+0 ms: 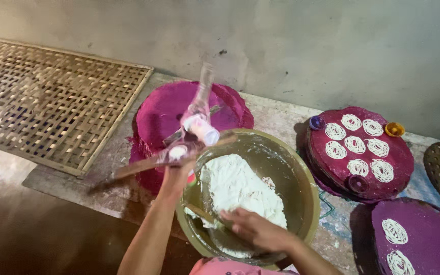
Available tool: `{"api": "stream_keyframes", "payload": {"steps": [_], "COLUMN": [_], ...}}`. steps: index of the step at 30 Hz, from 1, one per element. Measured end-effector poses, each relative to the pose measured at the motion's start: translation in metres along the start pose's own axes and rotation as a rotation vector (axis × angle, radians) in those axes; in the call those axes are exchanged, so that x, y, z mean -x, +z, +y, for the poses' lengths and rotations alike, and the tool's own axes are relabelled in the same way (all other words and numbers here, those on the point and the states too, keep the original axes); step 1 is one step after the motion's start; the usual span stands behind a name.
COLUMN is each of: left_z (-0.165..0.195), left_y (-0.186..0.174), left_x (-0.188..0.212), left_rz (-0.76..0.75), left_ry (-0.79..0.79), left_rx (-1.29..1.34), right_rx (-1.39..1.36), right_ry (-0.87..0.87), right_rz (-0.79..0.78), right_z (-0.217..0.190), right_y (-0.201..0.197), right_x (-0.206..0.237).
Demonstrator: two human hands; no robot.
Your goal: The person repeatedly scoops white dough into a handheld extruder and squeezes thin strands onto a pink tray, forming small circular piles. They refill the extruder several times and arrange the finished noodle nests on the tray.
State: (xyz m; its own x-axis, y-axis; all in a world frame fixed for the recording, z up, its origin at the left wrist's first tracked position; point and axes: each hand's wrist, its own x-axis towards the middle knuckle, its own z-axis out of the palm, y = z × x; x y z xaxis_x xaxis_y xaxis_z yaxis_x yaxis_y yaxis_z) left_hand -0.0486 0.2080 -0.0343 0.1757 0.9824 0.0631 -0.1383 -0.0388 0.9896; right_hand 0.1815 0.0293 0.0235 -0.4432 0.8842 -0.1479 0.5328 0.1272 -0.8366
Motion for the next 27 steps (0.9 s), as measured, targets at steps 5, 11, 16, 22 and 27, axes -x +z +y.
{"api": "stream_keyframes", "payload": {"steps": [5, 11, 16, 22, 27], "left_z": [-0.042, 0.01, 0.079, 0.092, 0.072], "left_y": [0.054, 0.094, 0.132, 0.23, 0.299], "left_x": [0.092, 0.129, 0.158, 0.224, 0.24], "left_rz": [-0.568, -0.582, -0.648, -0.844, -1.159], "left_ry": [-0.45, -0.587, -0.481, -0.814, -0.463], "left_rx": [0.613, -0.022, 0.005, 0.362, 0.017], "right_rx": [-0.871, -0.623, 0.167, 0.381, 0.176], "right_ry": [-0.583, -0.825, -0.694, -0.785, -0.451], "right_rz": [0.415, 0.428, 0.449, 0.453, 0.485], "right_z": [-0.001, -0.045, -0.041, -0.033, 0.004], "right_y": [-0.033, -0.079, -0.092, -0.075, -0.091], "right_x": [-0.007, 0.063, 0.15, 0.239, 0.32]}}
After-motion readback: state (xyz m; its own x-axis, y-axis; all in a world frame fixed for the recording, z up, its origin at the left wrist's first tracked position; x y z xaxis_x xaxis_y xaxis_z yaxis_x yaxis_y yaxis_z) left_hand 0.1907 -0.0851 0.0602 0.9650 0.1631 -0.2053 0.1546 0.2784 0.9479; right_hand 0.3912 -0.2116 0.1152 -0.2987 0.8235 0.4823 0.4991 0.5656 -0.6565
